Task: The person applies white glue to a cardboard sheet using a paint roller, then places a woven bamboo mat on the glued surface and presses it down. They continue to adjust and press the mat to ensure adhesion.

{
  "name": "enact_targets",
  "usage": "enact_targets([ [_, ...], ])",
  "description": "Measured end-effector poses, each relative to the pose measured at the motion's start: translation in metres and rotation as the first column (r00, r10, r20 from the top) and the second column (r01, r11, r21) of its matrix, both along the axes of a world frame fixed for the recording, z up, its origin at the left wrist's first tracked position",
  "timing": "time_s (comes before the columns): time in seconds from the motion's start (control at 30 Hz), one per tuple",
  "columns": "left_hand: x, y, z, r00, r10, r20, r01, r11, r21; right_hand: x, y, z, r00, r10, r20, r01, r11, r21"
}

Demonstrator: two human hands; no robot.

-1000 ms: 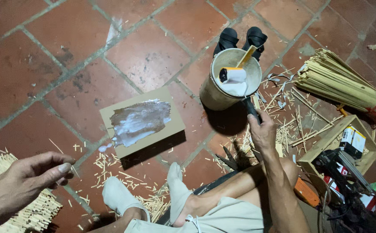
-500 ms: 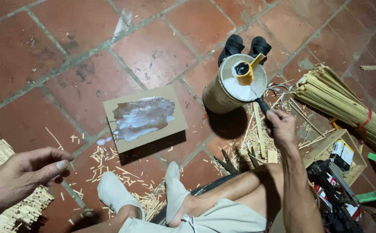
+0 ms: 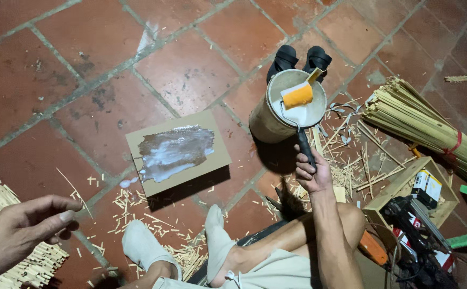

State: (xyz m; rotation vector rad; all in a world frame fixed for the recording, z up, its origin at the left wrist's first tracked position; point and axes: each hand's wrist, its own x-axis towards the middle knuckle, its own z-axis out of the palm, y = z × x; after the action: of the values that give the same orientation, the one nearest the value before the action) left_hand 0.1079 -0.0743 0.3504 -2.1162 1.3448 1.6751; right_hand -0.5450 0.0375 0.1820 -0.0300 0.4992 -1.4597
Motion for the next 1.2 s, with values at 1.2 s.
enact_targets([
  [1.2,0.010,0.006,0.016,0.988,-0.060,-0.144,0.042,0.992,-0.121,0.050,-0.006,0.119,0.546,-0.112,-0.830,0.219,0.976,0.012],
])
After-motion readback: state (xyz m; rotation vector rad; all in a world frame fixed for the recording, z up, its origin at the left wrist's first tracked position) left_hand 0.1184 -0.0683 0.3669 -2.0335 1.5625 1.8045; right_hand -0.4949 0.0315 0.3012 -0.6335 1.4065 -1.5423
